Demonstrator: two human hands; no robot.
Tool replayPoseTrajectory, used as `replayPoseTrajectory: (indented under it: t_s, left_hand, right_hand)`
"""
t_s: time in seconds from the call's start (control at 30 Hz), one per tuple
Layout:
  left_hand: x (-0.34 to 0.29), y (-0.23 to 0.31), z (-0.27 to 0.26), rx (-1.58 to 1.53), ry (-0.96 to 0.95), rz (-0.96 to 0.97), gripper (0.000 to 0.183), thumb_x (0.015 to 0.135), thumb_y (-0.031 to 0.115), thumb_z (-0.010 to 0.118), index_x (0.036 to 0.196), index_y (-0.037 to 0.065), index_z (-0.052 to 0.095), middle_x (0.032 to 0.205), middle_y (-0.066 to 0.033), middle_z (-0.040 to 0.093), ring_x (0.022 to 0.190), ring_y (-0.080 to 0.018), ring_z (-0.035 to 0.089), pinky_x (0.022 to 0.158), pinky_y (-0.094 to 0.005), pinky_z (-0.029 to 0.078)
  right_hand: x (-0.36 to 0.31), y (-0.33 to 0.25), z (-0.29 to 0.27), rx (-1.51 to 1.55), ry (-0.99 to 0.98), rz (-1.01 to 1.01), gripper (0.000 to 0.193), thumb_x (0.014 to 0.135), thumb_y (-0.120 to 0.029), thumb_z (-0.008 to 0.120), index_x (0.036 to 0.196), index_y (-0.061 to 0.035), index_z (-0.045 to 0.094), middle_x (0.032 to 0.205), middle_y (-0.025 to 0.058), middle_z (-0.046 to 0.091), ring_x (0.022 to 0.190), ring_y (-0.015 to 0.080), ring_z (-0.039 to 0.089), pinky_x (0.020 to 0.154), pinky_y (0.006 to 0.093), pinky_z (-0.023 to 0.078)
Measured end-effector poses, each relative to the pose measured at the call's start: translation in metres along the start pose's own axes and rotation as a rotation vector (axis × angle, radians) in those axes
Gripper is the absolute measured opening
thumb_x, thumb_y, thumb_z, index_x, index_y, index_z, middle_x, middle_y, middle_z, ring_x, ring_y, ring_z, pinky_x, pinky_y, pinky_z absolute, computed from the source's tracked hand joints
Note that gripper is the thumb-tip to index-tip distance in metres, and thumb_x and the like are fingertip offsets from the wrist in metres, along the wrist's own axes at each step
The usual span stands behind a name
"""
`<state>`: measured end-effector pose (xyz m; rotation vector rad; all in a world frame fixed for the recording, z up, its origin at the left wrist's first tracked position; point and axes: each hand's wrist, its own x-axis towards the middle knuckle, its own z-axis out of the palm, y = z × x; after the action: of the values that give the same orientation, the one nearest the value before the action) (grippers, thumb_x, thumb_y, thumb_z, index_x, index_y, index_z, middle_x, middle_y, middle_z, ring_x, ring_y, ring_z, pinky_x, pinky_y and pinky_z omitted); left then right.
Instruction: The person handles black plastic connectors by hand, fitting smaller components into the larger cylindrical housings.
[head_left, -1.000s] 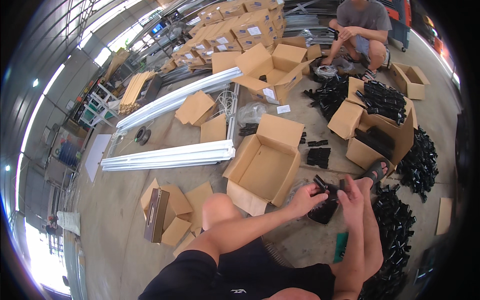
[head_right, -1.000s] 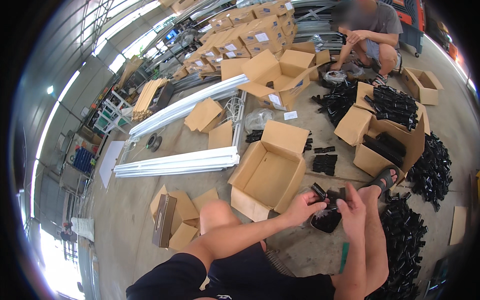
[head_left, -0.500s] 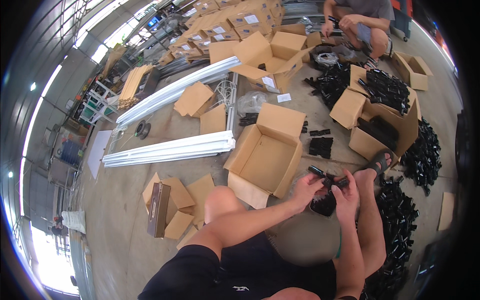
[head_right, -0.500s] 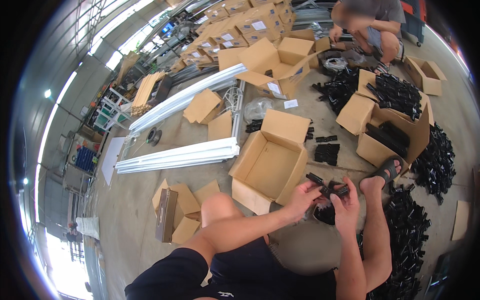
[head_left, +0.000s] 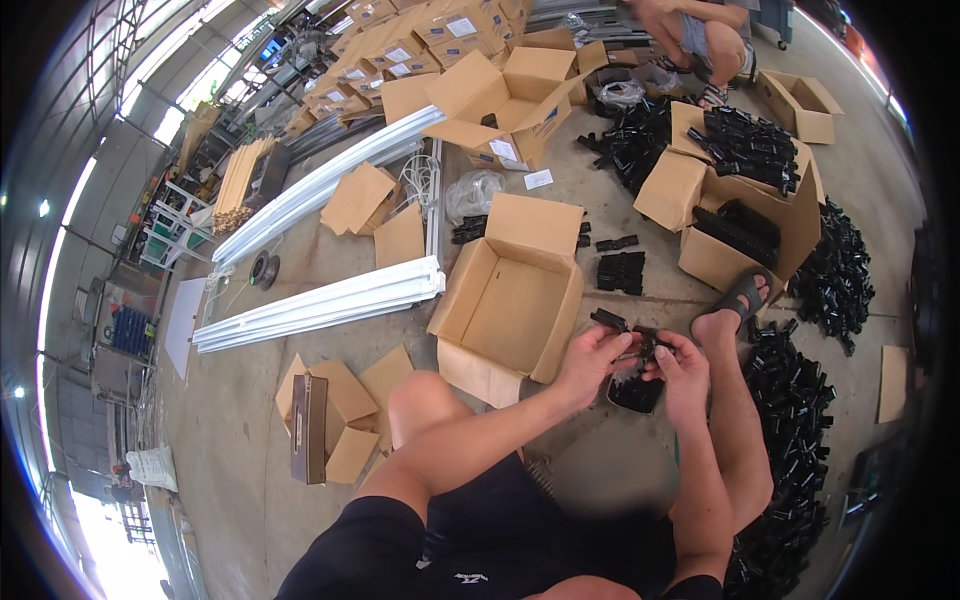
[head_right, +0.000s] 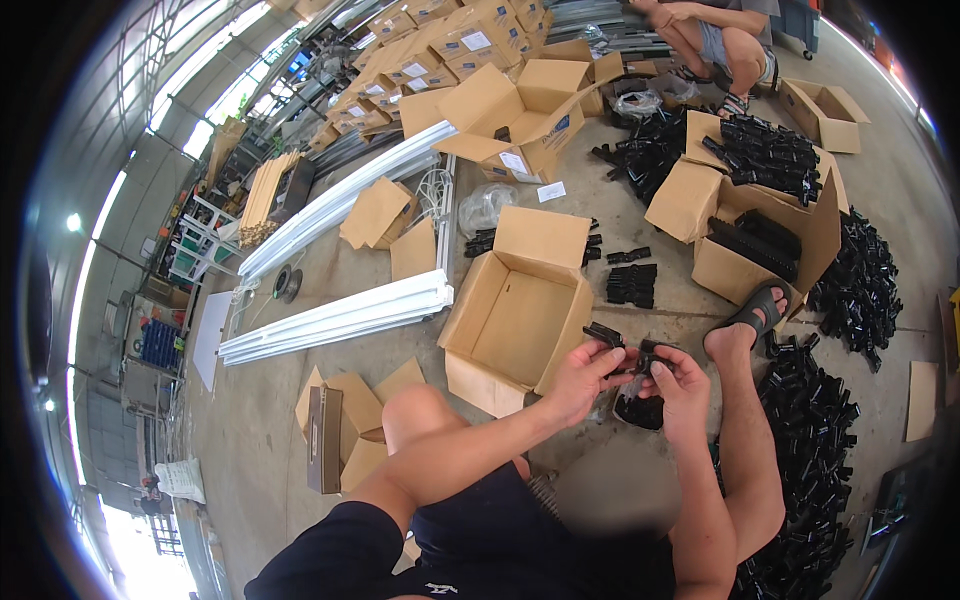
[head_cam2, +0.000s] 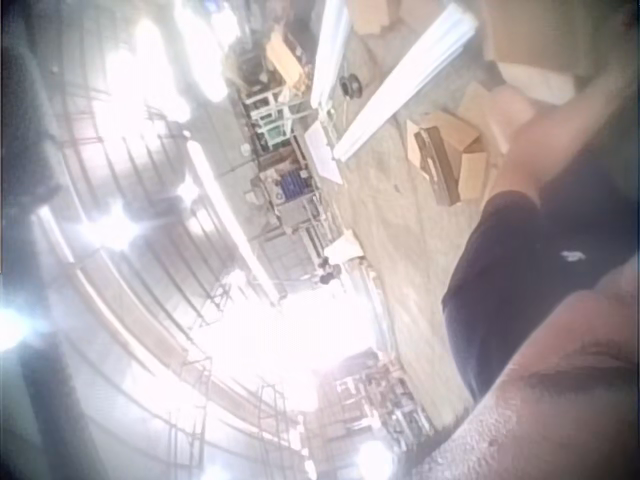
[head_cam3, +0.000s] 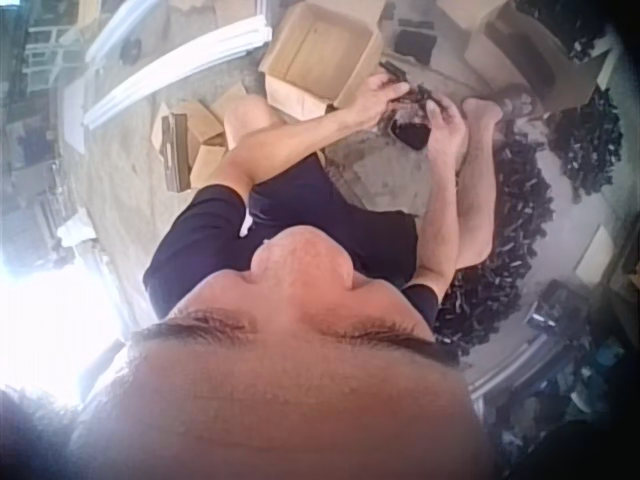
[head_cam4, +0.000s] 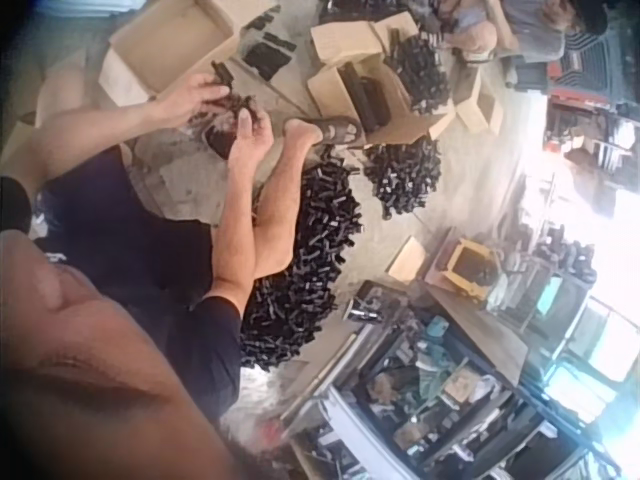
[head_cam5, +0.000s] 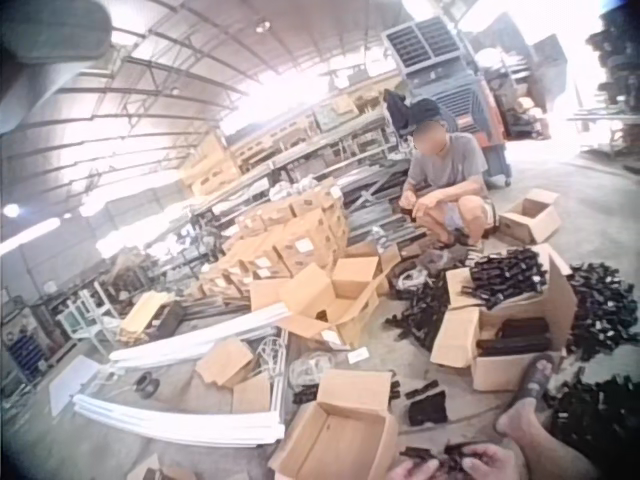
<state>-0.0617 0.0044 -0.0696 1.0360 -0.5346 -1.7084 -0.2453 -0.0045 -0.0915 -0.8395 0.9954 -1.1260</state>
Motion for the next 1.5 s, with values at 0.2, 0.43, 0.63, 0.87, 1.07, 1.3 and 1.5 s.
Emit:
replayPoseTrajectory:
  t_s: [0.2, 0.43, 0.63, 0.87, 1.07, 1.3, 1.5]
  left_hand:
    - [0.0, -0.011, -0.014, 0.093, -0.092, 0.06, 0.027, 0.101, 0.009, 0.063, 0.127, 0.004, 0.062, 0.123, -0.0072, 0.068, 0.115, -0.0156, 0.063, 0.103, -0.0325, 0.051]
    - [0.016, -0.017, -0.005, 0.202, -0.075, 0.128, 0.027, 0.099, 0.005, 0.064, 0.126, 0.003, 0.064, 0.115, -0.0043, 0.07, 0.11, -0.0124, 0.064, 0.096, -0.0295, 0.051]
    - [0.002, -0.014, -0.004, 0.068, -0.073, 0.148, 0.029, 0.098, 0.004, 0.066, 0.127, 0.003, 0.061, 0.117, -0.0052, 0.069, 0.106, -0.0125, 0.064, 0.092, -0.03, 0.051]
    - [0.001, -0.007, 0.005, -0.017, -0.163, 0.048, 0.034, 0.1, 0.016, 0.067, 0.132, 0.008, 0.056, 0.124, -0.0042, 0.065, 0.116, -0.0177, 0.06, 0.103, -0.0362, 0.048]
    - [0.0, -0.006, -0.001, -0.049, -0.192, 0.072, 0.034, 0.099, 0.017, 0.068, 0.13, 0.01, 0.057, 0.127, -0.0042, 0.064, 0.12, -0.0186, 0.058, 0.105, -0.0376, 0.046]
    - [-0.001, 0.0, 0.007, -0.052, -0.237, 0.0, 0.037, 0.099, 0.012, 0.067, 0.134, 0.009, 0.054, 0.141, -0.0114, 0.06, 0.128, -0.0223, 0.056, 0.11, -0.0425, 0.044]
    - [0.015, 0.017, -0.004, 0.272, -0.321, -0.096, 0.04, 0.097, 0.011, 0.07, 0.135, 0.002, 0.062, 0.133, -0.0078, 0.066, 0.119, -0.0149, 0.059, 0.105, -0.0334, 0.045]
  right_hand:
    - [-0.003, 0.013, 0.015, 0.14, -0.061, 0.124, 0.033, 0.095, -0.001, 0.065, 0.128, 0.0041, 0.06, 0.094, 0.0073, 0.069, 0.076, 0.0138, 0.067, 0.065, 0.0289, 0.061]
    - [-0.015, -0.013, 0.016, -0.676, -0.041, -0.067, 0.032, 0.098, -0.011, 0.064, 0.127, 0.0034, 0.06, 0.077, 0.0111, 0.068, 0.064, 0.0176, 0.067, 0.057, 0.0333, 0.054]
    - [-0.016, 0.007, 0.025, -0.658, -0.065, -0.159, 0.037, 0.1, -0.022, 0.064, 0.129, 0.0008, 0.059, 0.079, 0.0198, 0.068, 0.07, 0.0331, 0.07, 0.066, 0.041, 0.055]
    - [-0.024, 0.007, 0.028, -0.617, 0.032, -0.209, 0.037, 0.098, -0.023, 0.067, 0.126, 0.0003, 0.059, 0.095, 0.0237, 0.071, 0.088, 0.0413, 0.071, 0.073, 0.0448, 0.057]
    - [-0.024, 0.009, 0.034, -0.624, 0.051, -0.301, 0.034, 0.097, -0.022, 0.068, 0.122, -0.0001, 0.06, 0.092, 0.0226, 0.071, 0.086, 0.0413, 0.07, 0.072, 0.0455, 0.056]
    - [-0.022, 0.003, 0.02, -0.62, -0.067, -0.264, 0.028, 0.09, -0.017, 0.076, 0.109, 0.0014, 0.067, 0.079, 0.0186, 0.068, 0.064, 0.0313, 0.067, 0.058, 0.0391, 0.052]
    - [-0.018, 0.013, 0.013, -0.533, -0.049, -0.184, 0.024, 0.09, -0.016, 0.075, 0.104, 0.0023, 0.068, 0.074, 0.0172, 0.066, 0.059, 0.0285, 0.064, 0.056, 0.0378, 0.049]
